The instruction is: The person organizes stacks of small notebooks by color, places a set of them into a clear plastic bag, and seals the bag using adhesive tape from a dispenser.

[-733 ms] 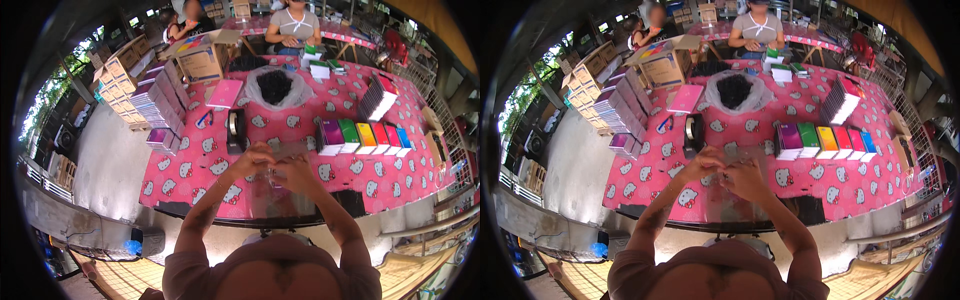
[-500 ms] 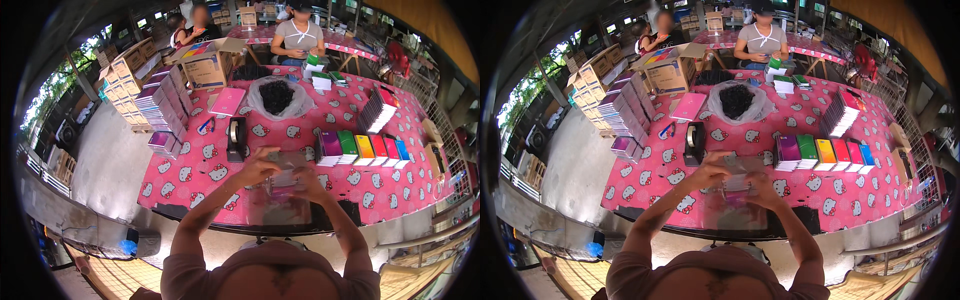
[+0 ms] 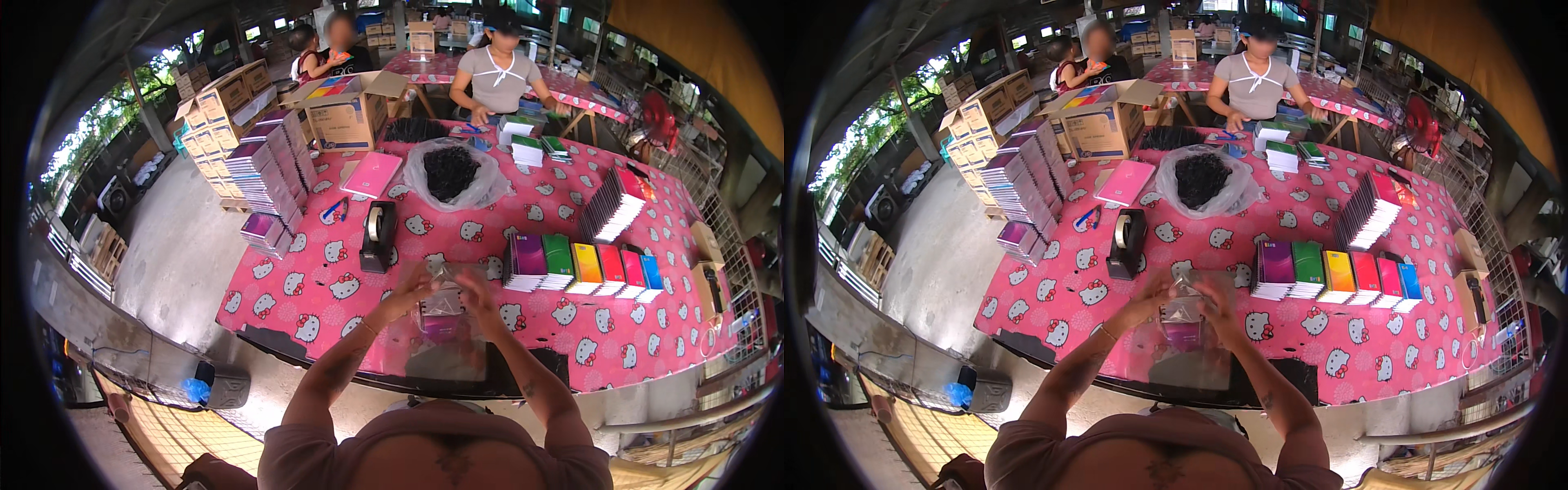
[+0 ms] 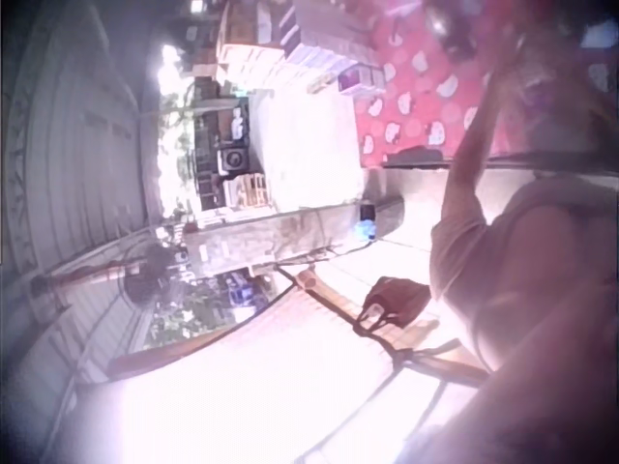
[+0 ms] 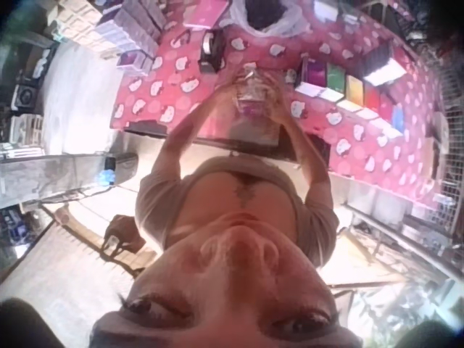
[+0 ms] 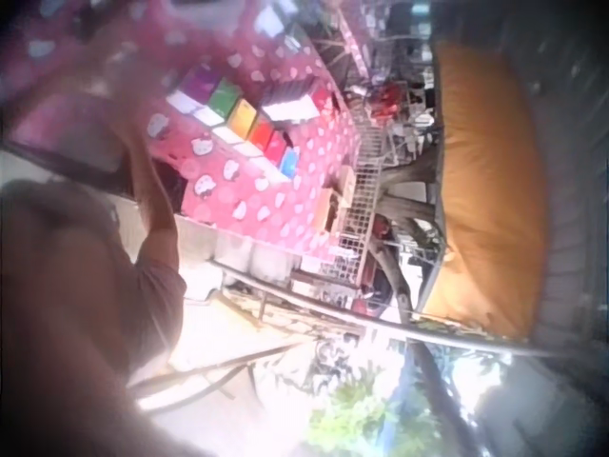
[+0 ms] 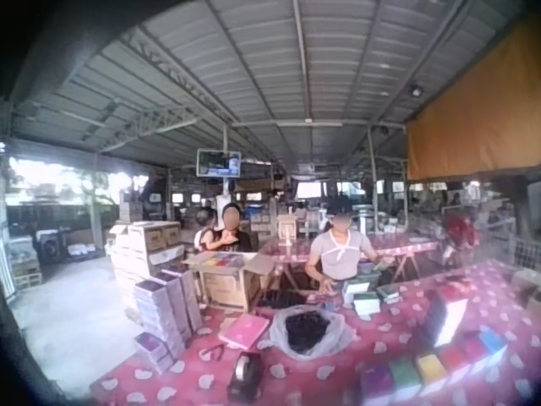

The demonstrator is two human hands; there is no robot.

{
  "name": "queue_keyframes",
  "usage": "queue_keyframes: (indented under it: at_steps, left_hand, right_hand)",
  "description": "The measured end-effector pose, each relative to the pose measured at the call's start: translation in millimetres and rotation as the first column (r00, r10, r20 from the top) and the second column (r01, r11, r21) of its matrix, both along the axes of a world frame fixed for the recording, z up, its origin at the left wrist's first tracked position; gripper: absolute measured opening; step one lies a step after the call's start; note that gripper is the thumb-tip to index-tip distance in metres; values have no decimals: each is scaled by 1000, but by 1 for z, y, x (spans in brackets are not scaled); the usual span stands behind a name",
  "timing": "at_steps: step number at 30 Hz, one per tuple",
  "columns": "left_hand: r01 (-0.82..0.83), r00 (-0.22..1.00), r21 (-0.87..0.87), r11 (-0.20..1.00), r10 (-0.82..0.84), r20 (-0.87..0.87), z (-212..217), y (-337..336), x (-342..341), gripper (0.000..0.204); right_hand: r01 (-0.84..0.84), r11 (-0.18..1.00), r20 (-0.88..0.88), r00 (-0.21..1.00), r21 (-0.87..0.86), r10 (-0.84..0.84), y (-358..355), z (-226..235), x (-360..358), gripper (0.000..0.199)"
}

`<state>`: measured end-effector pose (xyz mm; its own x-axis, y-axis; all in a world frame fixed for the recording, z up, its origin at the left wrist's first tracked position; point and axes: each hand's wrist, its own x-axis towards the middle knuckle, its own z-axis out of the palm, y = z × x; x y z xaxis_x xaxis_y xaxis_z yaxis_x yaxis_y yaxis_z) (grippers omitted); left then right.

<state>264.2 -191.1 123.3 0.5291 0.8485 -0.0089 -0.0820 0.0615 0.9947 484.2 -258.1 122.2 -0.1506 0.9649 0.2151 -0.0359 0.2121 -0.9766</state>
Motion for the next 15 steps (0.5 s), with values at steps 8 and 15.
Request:
queue_keyframes:
  at_steps: [8, 15]
  left_hand:
    - [73, 996, 21, 997, -71, -56, -24, 5, -13, 38]
    - [324, 792, 844, 426, 366, -489, 46, -49, -19, 43]
  right_hand:
    - [-148, 983, 139, 977, -108, 163, 37, -18, 2, 43]
    - [-278, 842, 669, 732, 463, -126, -5, 37, 13, 37]
